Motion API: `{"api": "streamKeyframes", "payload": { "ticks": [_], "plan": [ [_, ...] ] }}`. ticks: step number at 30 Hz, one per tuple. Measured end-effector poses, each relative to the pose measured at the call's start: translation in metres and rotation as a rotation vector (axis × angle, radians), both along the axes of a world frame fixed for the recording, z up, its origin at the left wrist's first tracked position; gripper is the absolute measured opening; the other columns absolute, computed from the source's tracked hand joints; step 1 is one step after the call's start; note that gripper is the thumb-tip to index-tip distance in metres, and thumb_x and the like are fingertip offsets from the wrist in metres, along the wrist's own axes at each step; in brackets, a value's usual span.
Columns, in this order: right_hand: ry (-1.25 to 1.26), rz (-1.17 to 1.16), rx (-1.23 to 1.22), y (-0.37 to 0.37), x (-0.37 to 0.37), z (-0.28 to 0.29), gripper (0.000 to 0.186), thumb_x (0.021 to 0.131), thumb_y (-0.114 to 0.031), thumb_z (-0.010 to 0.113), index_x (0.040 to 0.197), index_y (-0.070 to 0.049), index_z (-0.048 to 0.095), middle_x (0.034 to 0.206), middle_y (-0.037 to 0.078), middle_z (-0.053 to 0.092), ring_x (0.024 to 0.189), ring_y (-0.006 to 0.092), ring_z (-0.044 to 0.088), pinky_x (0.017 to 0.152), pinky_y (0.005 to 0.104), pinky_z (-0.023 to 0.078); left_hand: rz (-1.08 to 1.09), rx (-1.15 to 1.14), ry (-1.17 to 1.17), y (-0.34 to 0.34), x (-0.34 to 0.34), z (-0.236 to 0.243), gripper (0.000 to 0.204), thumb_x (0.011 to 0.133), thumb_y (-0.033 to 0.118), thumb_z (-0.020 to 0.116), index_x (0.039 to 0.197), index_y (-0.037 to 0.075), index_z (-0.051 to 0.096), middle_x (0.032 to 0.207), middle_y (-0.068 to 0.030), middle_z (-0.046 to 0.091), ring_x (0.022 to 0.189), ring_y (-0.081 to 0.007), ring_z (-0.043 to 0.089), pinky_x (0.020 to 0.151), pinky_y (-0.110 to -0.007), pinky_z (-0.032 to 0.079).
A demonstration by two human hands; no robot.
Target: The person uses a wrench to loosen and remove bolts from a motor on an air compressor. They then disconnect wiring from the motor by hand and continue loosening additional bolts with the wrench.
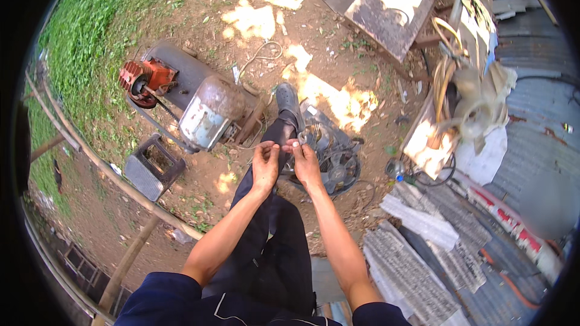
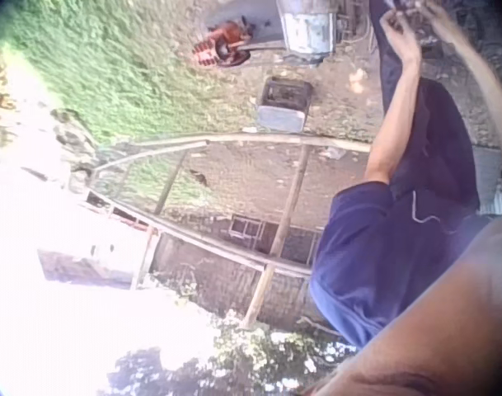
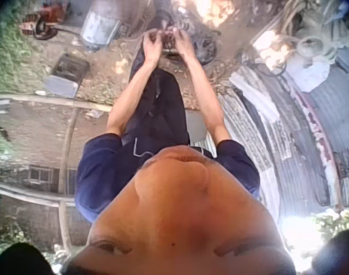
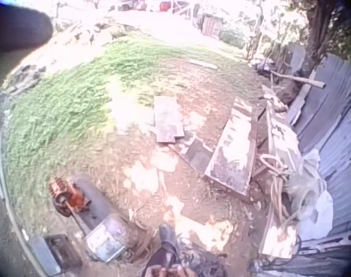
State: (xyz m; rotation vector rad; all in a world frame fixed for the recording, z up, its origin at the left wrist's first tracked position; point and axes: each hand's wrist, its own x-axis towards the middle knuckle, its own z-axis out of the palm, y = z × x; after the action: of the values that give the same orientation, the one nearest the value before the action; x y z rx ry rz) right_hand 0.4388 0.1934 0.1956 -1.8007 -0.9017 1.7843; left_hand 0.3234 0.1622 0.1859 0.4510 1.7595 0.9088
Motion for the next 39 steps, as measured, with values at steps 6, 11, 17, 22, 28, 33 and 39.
{"api": "streamKeyframes", "payload": {
  "ticks": [6,11,17,22,28,33,39],
  "plan": [
    [0.087,0.083,-0.170,0.139,-0.012,-0.062,0.035,0.103,-0.032,0.046,0.119,-0.004,0.060,0.072,-0.001,0.057,0.065,0.0072,0.054,0.061,0.0234,0.045,0.003,0.253,0.766,0.140,-0.048,-0.012,0.029,0.091,0.016,0.063,0.116,0.002,0.055,0.125,-0.0146,0.053,0.119,-0.0336,0.048,0.103,-0.045,0.036],
    [0.073,0.385,-0.340,0.207,-0.070,-0.056,0.035,0.101,-0.035,0.048,0.113,-0.006,0.062,0.065,-0.002,0.051,0.055,0.0064,0.047,0.051,0.0229,0.041,0.152,-0.338,0.986,0.198,-0.086,-0.030,0.057,0.093,0.038,0.058,0.142,0.014,0.043,0.154,-0.0175,0.026,0.145,-0.0401,0.012,0.115,-0.055,0.010],
    [0.005,0.787,-0.269,0.231,-0.132,-0.062,0.033,0.101,-0.033,0.049,0.086,-0.005,0.054,0.066,0.000,0.050,0.060,0.0091,0.047,0.056,0.0253,0.040,0.352,-0.533,0.906,0.216,-0.105,-0.053,0.052,0.097,0.039,0.048,0.142,0.013,0.045,0.146,-0.0137,0.042,0.142,-0.0370,0.023,0.114,-0.057,0.011],
    [0.030,0.963,-0.226,0.266,-0.179,-0.056,0.030,0.100,-0.030,0.052,0.102,-0.003,0.064,0.071,-0.001,0.052,0.063,0.0084,0.046,0.060,0.0255,0.040,0.730,-0.450,0.800,0.218,-0.113,-0.061,0.040,0.099,0.032,0.047,0.128,0.007,0.058,0.129,-0.0105,0.059,0.137,-0.0283,0.037,0.114,-0.053,0.015],
    [0.073,1.410,-0.229,0.297,-0.249,-0.047,0.032,0.100,-0.029,0.054,0.112,-0.001,0.063,0.080,0.001,0.059,0.068,0.0065,0.049,0.060,0.0242,0.042,1.348,-0.272,0.568,0.240,-0.125,-0.039,0.023,0.097,0.025,0.057,0.107,0.005,0.062,0.097,-0.0072,0.072,0.095,-0.0225,0.067,0.110,-0.043,0.028],
    [0.214,1.734,-0.156,0.294,-0.299,-0.045,0.030,0.100,-0.025,0.054,0.116,0.000,0.061,0.087,0.003,0.060,0.076,0.0089,0.052,0.068,0.0255,0.045,1.908,-0.303,0.501,0.265,-0.150,-0.017,0.020,0.096,0.020,0.060,0.104,0.002,0.063,0.099,-0.0086,0.069,0.092,-0.0181,0.065,0.084,-0.032,0.050],
    [0.209,2.168,-0.261,0.292,-0.338,-0.049,0.032,0.100,-0.020,0.054,0.123,0.001,0.057,0.107,0.009,0.064,0.095,0.0127,0.057,0.083,0.0268,0.047,2.352,-0.299,0.583,0.278,-0.170,-0.017,0.022,0.096,0.016,0.059,0.109,-0.001,0.061,0.095,-0.0109,0.069,0.087,-0.0164,0.064,0.078,-0.031,0.051]
  ]
}}
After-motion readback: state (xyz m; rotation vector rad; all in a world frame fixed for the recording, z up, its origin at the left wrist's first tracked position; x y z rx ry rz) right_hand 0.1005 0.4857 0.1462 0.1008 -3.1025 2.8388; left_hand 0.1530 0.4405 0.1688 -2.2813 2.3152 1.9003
